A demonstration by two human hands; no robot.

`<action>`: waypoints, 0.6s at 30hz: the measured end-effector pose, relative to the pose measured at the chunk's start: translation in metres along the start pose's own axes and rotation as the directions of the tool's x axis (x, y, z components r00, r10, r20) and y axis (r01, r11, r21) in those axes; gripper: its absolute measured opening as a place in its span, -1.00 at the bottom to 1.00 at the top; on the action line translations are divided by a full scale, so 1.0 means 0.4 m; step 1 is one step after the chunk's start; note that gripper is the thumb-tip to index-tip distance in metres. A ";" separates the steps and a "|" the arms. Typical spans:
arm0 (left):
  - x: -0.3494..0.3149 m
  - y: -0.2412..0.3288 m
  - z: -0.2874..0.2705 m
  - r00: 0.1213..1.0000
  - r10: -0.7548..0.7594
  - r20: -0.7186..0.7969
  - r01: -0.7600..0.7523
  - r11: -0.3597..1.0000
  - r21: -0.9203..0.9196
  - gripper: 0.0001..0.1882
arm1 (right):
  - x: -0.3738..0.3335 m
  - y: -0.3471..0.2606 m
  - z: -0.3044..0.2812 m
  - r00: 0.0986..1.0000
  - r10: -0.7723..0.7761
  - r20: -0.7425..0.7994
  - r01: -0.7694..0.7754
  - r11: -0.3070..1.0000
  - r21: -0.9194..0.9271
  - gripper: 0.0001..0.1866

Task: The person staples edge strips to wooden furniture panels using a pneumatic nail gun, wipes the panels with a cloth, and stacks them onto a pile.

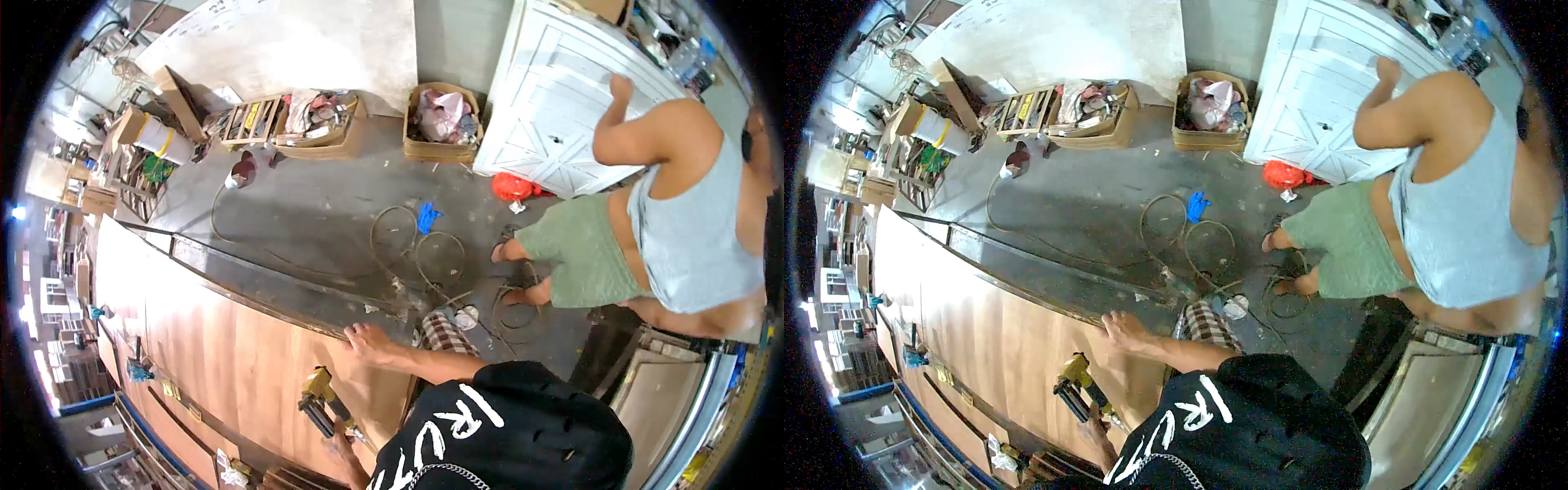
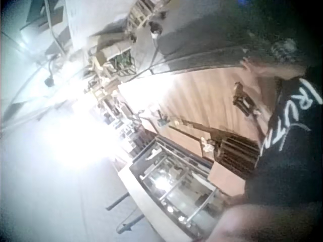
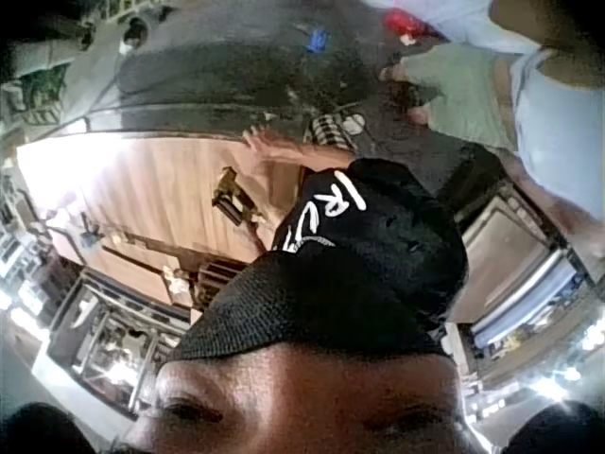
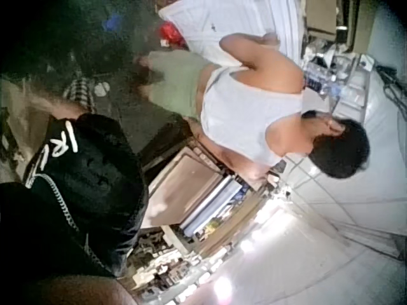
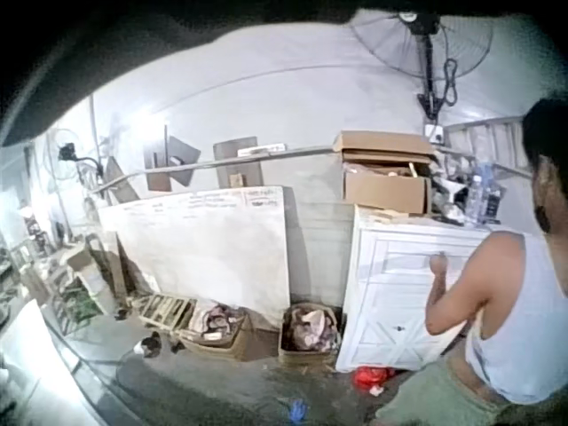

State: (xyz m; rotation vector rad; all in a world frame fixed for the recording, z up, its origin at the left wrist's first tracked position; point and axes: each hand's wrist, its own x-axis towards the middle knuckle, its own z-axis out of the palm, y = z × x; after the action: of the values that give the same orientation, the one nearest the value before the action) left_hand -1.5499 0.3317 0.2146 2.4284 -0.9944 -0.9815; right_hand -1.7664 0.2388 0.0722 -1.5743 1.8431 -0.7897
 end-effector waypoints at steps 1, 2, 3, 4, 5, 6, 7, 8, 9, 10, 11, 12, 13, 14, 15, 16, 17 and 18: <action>-0.005 0.041 0.017 1.000 -0.025 -0.005 0.025 1.000 0.014 -0.58 | 0.020 0.022 -0.010 0.998 -0.026 0.057 0.024 0.999 0.043 -0.53; -0.009 0.080 0.038 1.000 -0.020 -0.002 0.020 1.000 0.021 -0.58 | 0.041 0.044 -0.023 0.992 -0.053 0.112 0.044 0.995 0.086 -0.50; -0.013 0.098 0.048 1.000 -0.024 -0.012 0.024 1.000 0.017 -0.58 | 0.056 0.052 -0.035 0.990 -0.064 0.122 0.052 0.994 0.098 -0.50; -0.019 0.116 0.056 1.000 -0.021 -0.019 0.021 1.000 0.020 -0.58 | 0.070 0.059 -0.051 0.966 -0.115 0.230 0.079 0.984 0.160 -0.47; -0.024 0.133 0.068 1.000 -0.015 -0.024 0.015 0.999 0.028 -0.58 | 0.087 0.072 -0.065 0.931 -0.162 0.328 0.091 0.971 0.223 -0.45; -0.026 0.147 0.087 1.000 -0.012 -0.020 0.012 0.999 0.037 -0.58 | 0.106 0.092 -0.072 0.887 -0.198 0.418 0.071 0.951 0.301 -0.39; -0.032 0.164 0.102 1.000 -0.009 -0.017 0.010 0.999 0.047 -0.57 | 0.111 0.116 -0.085 0.873 -0.224 0.434 0.068 0.935 0.347 -0.52; -0.047 0.190 0.119 1.000 -0.020 -0.015 0.021 0.997 0.071 -0.57 | 0.110 0.182 -0.040 0.817 -0.230 0.529 0.058 0.945 0.321 -0.61; -0.056 0.219 0.136 0.999 -0.028 -0.020 0.030 0.994 0.103 -0.57 | 0.101 0.251 0.007 0.751 -0.233 0.618 0.047 0.952 0.302 -0.69; -0.058 0.240 0.159 0.999 -0.038 -0.016 0.039 0.991 0.129 -0.57 | 0.111 0.289 -0.041 0.690 -0.145 0.709 0.000 0.980 0.200 -0.73; -0.062 0.269 0.180 0.999 -0.041 -0.017 0.043 0.987 0.154 -0.57 | 0.127 0.338 -0.097 0.625 -0.052 0.779 -0.038 0.995 0.097 -0.77; -0.066 0.306 0.203 0.999 -0.041 -0.010 0.042 0.982 0.184 -0.57 | 0.127 0.416 -0.104 0.587 0.009 0.810 -0.100 0.993 0.062 -0.80; -0.068 0.344 0.223 0.999 -0.044 -0.009 0.045 0.975 0.216 -0.57 | 0.122 0.483 -0.108 0.545 0.067 0.836 -0.164 0.986 0.028 -0.82; -0.063 0.362 0.242 0.998 -0.058 -0.002 0.057 0.972 0.227 -0.57 | 0.119 0.532 -0.150 0.576 0.150 0.804 -0.214 0.976 -0.029 -0.83; -0.070 0.381 0.264 0.997 -0.082 -0.005 0.081 0.970 0.227 -0.57 | 0.117 0.578 -0.202 0.599 0.236 0.765 -0.261 0.961 -0.092 -0.84; -0.099 0.389 0.284 0.992 -0.122 -0.029 0.125 0.967 0.223 -0.57 | 0.115 0.616 -0.239 0.555 0.340 0.759 -0.360 0.921 -0.150 -0.83; -0.077 0.428 0.309 0.994 -0.111 -0.008 0.110 0.964 0.243 -0.57 | 0.120 0.647 -0.274 0.521 0.471 0.712 -0.502 0.844 -0.190 -0.83; -0.068 0.457 0.332 0.994 -0.112 -0.001 0.108 0.960 0.257 -0.57 | 0.128 0.676 -0.299 0.547 0.484 0.683 -0.491 0.846 -0.206 -0.79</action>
State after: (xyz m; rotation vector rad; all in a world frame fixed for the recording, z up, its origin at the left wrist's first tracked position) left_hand -1.7461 0.2173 0.2310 2.7184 -1.0587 -0.9576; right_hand -2.0374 0.2303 -0.0562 -1.0183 1.5182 0.1050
